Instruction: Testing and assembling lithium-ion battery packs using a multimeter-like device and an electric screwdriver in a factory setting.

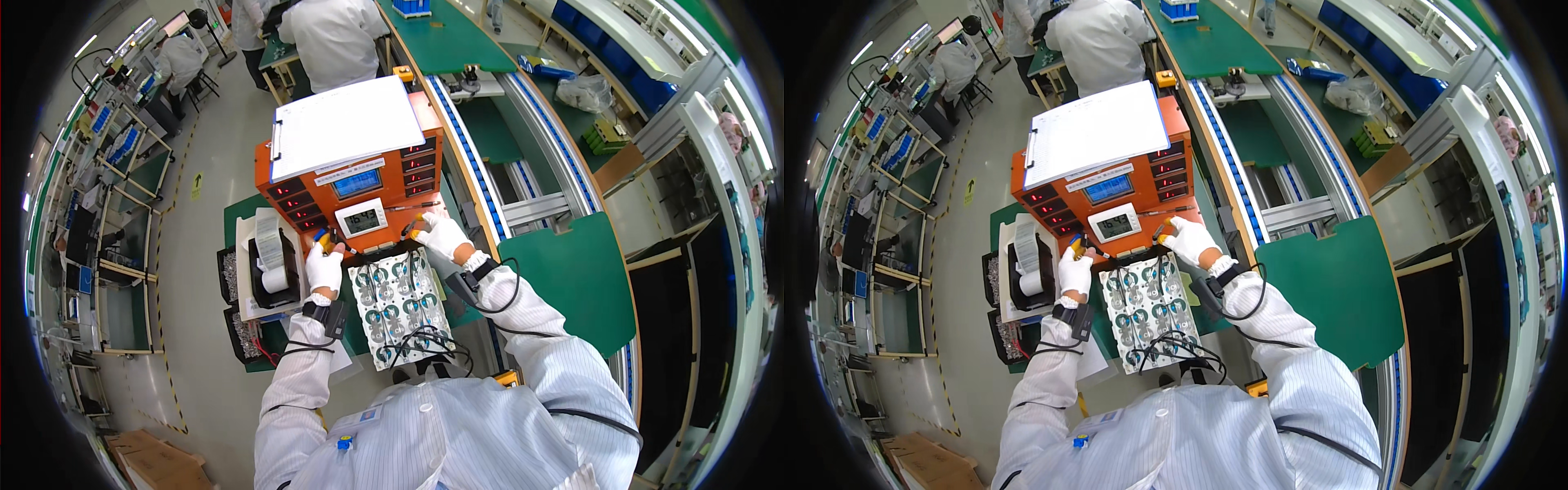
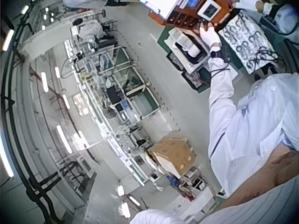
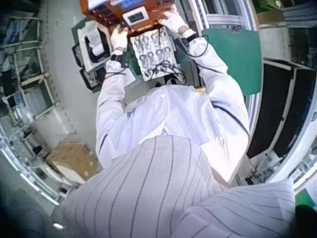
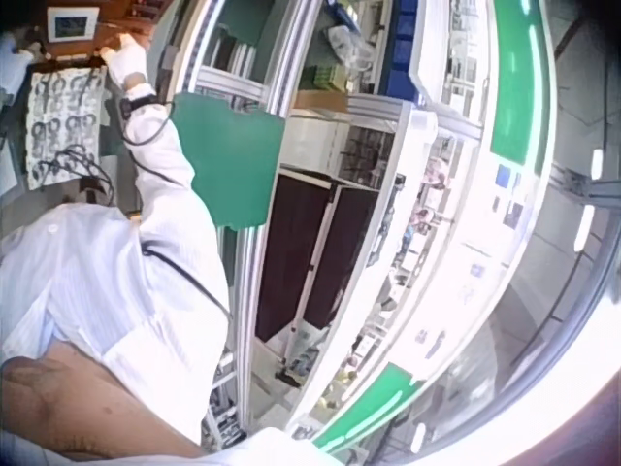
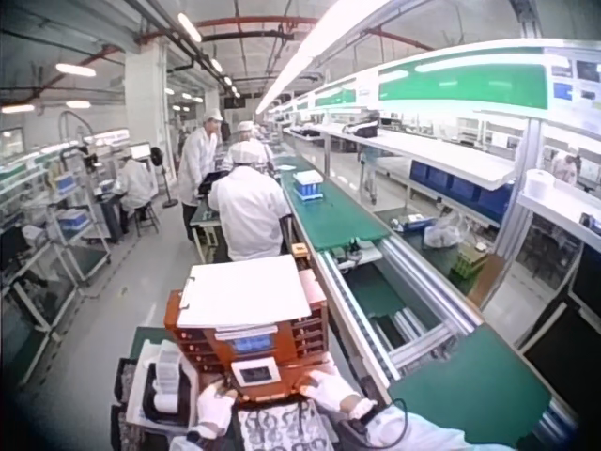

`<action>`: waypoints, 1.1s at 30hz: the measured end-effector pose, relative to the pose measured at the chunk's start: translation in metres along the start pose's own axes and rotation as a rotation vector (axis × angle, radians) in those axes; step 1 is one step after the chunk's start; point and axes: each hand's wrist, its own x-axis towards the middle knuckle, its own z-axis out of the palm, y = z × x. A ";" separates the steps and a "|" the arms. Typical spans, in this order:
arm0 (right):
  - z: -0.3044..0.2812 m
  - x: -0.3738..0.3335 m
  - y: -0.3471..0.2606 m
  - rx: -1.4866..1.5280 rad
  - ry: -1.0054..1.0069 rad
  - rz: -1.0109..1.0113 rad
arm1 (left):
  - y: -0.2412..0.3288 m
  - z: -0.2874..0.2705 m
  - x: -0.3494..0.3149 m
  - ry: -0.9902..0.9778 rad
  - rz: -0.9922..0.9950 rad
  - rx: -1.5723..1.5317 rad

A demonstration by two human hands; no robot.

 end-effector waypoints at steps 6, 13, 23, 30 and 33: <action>-0.007 0.000 -0.006 -0.221 -0.126 0.105 | 0.033 0.031 -0.002 -0.253 0.326 0.303; 0.018 0.015 -0.024 -0.242 -0.015 -0.427 | 0.034 0.064 0.025 -0.577 0.052 -0.019; 0.037 0.062 -0.007 -0.464 -0.096 -0.602 | 0.020 0.065 0.045 -0.745 -0.385 -0.344; 0.028 0.065 -0.031 -0.435 -0.495 -0.189 | 0.032 0.051 0.038 -0.621 0.443 0.452; 0.027 0.068 -0.024 -0.426 -0.498 -0.190 | 0.033 0.057 0.037 -0.667 0.447 0.520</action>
